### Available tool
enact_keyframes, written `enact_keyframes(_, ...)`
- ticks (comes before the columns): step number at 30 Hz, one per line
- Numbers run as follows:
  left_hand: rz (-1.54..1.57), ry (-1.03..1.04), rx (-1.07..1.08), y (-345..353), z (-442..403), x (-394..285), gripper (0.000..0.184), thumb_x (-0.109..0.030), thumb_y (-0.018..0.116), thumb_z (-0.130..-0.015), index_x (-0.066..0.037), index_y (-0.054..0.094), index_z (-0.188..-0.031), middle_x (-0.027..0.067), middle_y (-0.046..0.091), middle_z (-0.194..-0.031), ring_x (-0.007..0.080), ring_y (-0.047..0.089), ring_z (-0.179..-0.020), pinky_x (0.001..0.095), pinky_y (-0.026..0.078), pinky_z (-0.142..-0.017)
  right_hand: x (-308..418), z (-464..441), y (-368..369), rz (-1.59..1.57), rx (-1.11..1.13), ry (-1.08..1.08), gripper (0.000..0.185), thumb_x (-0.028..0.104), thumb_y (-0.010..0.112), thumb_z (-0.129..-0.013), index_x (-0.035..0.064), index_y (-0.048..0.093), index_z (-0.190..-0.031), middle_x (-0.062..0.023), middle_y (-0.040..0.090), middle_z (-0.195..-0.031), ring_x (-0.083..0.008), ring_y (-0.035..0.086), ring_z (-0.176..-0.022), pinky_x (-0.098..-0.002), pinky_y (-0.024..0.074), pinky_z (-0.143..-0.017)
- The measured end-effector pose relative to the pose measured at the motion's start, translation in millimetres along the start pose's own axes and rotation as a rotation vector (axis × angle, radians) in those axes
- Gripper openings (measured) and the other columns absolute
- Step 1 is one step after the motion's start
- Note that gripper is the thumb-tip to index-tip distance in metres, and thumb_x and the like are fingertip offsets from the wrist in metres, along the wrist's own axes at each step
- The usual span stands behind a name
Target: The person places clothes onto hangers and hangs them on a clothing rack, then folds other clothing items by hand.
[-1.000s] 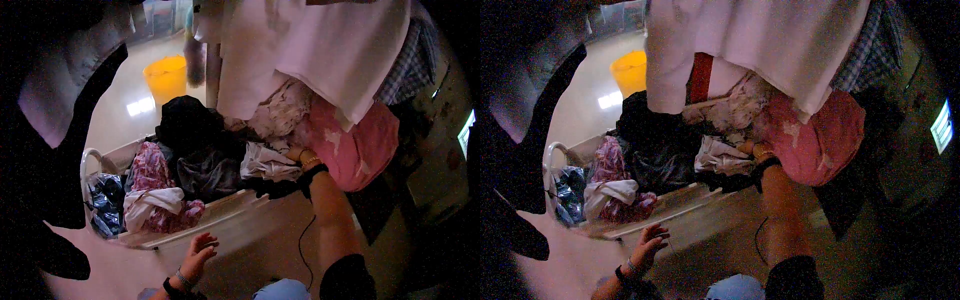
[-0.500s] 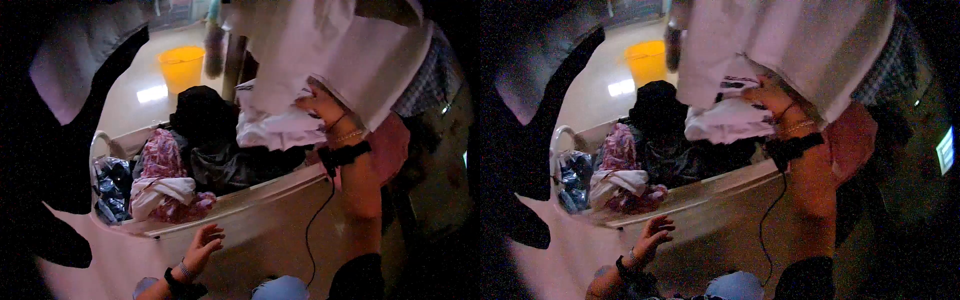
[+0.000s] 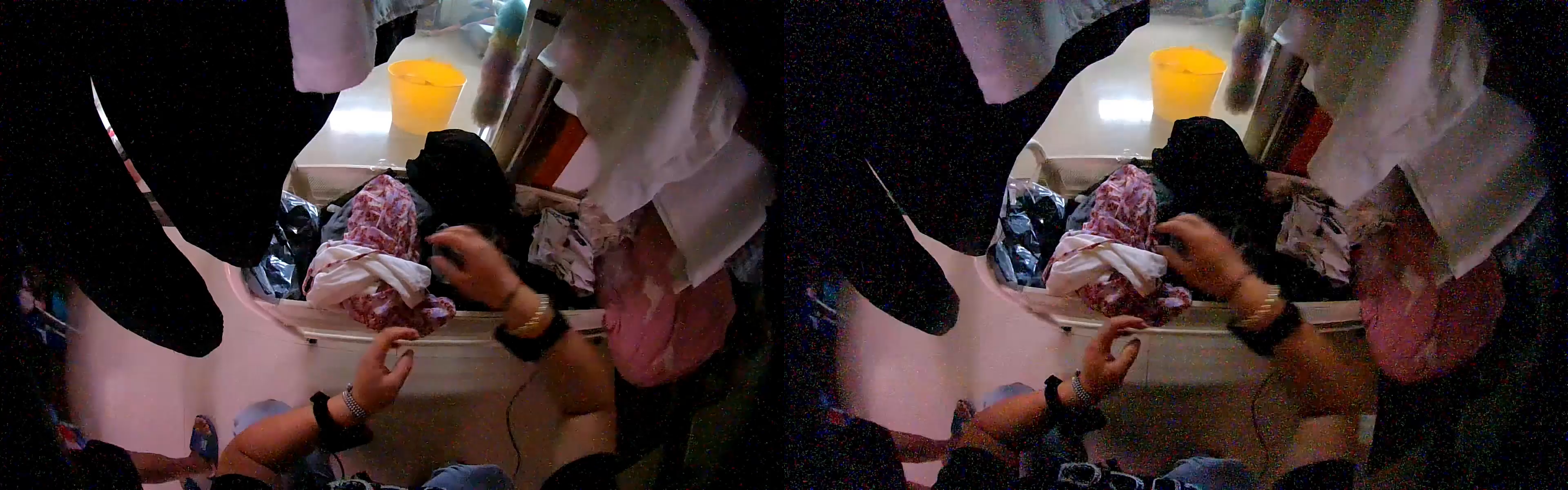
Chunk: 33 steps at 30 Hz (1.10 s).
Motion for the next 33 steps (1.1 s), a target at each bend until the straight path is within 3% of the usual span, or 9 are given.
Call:
enact_keyframes(5, -0.247, 0.257, -0.304, -30, -2, -25, 0.031, 0.004, 0.052, -0.072, -0.002, 0.048, -0.102, 0.0136, 0.051, -0.099, 0.0243, 0.05, -0.095, 0.0315, 0.04, -0.084, 19, -36, 82, 0.07, -0.032, 0.057, 0.045, 0.022, 0.065, -0.073, 0.0032, 0.051, -0.111, -0.0193, 0.052, -0.108, -0.0328, 0.051, -0.1, -0.0358, 0.0417, -0.086)
enact_keyframes(8, -0.194, 0.25, -0.346, -45, -1, -24, 0.029, 0.001, 0.052, -0.077, -0.003, 0.045, -0.105, 0.0108, 0.047, -0.105, 0.022, 0.046, -0.099, 0.03, 0.034, -0.089, 13, -34, 116, 0.133, 0.422, 0.271, 0.05, 0.026, 0.064, -0.073, 0.0024, 0.047, -0.114, -0.0164, 0.053, -0.107, -0.0296, 0.055, -0.095, -0.036, 0.0441, -0.082)
enact_keyframes(9, -0.197, 0.253, -0.354, -48, -1, -22, 0.029, 0.001, 0.052, -0.077, -0.003, 0.045, -0.105, 0.0108, 0.047, -0.105, 0.022, 0.046, -0.099, 0.03, 0.034, -0.089, 20, -26, 97, -0.282, 0.225, 0.295, 0.045, 0.023, 0.063, -0.075, 0.0015, 0.048, -0.111, -0.014, 0.054, -0.104, -0.026, 0.055, -0.093, -0.0341, 0.0442, -0.08)
enact_keyframes(10, -0.144, 0.208, -0.395, -51, 1, -15, 0.029, -0.002, 0.052, -0.079, -0.003, 0.043, -0.107, 0.0104, 0.046, -0.106, 0.0216, 0.046, -0.099, 0.03, 0.034, -0.09, 23, -13, 75, -0.695, 0.024, 0.316, 0.04, 0.021, 0.061, -0.077, 0.0006, 0.049, -0.108, -0.0116, 0.055, -0.101, -0.0225, 0.055, -0.092, -0.0321, 0.0443, -0.078)
enact_keyframes(12, -0.082, 0.161, -0.44, -53, 5, -5, 0.029, -0.006, 0.052, -0.082, -0.004, 0.041, -0.109, 0.01, 0.046, -0.106, 0.0211, 0.045, -0.099, 0.03, 0.033, -0.09, 36, 17, 24, -0.587, -0.127, 0.181, 0.028, 0.016, 0.059, -0.078, 0.0012, 0.052, -0.101, -0.0069, 0.054, -0.095, -0.0166, 0.053, -0.088, -0.0296, 0.0436, -0.076)
enact_keyframes(14, 0.218, -0.047, -0.332, -47, 4, 17, 0.032, -0.02, 0.052, -0.086, -0.003, 0.038, -0.109, 0.0076, 0.046, -0.102, 0.0186, 0.048, -0.092, 0.0312, 0.041, -0.08, 63, 56, -16, -0.962, -0.222, 0.384, 0.024, 0.015, 0.06, -0.077, 0.0032, 0.054, -0.097, -0.0057, 0.054, -0.091, -0.0167, 0.052, -0.086, -0.0295, 0.0425, -0.076)
enact_keyframes(23, 0.791, -0.704, -0.127, 15, 16, 59, 0.066, -0.046, 0.056, -0.08, -0.019, 0.025, -0.131, 0.0078, 0.038, -0.124, 0.0204, 0.043, -0.108, 0.0402, 0.04, -0.084, 55, 187, 31, -0.787, 0.366, 0.365, 0.024, 0.015, 0.061, -0.074, 0.0044, 0.056, -0.095, -0.0085, 0.05, -0.1, -0.0194, 0.05, -0.095, -0.031, 0.0399, -0.084)
enact_keyframes(27, 0.776, -0.507, -0.23, 5, 3, 56, 0.057, -0.032, 0.061, -0.08, -0.014, 0.032, -0.126, 0.0057, 0.046, -0.113, 0.0164, 0.049, -0.093, 0.0312, 0.043, -0.074, 65, 202, 45, -0.878, 0.434, 0.511, 0.018, -0.003, 0.058, -0.074, 0.0017, 0.056, -0.092, -0.009, 0.042, -0.112, -0.0166, 0.046, -0.101, -0.0281, 0.0407, -0.087)
enact_keyframes(33, 0.686, -0.539, -0.25, 4, 10, 62, 0.048, -0.019, 0.059, -0.082, -0.007, 0.036, -0.122, 0.0054, 0.051, -0.106, 0.0162, 0.052, -0.09, 0.03, 0.045, -0.073, 59, 205, 61, -0.799, 0.592, 0.528, 0.024, 0.004, 0.061, -0.077, 0.0043, 0.053, -0.1, -0.0081, 0.048, -0.107, -0.016, 0.05, -0.097, -0.0281, 0.0418, -0.084)
Point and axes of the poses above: each hand's wrist, its own z-axis away from the middle knuckle, its own y-axis out of the palm, x = y × z, the point moved 7 cm from there along -z, towards the middle knuckle
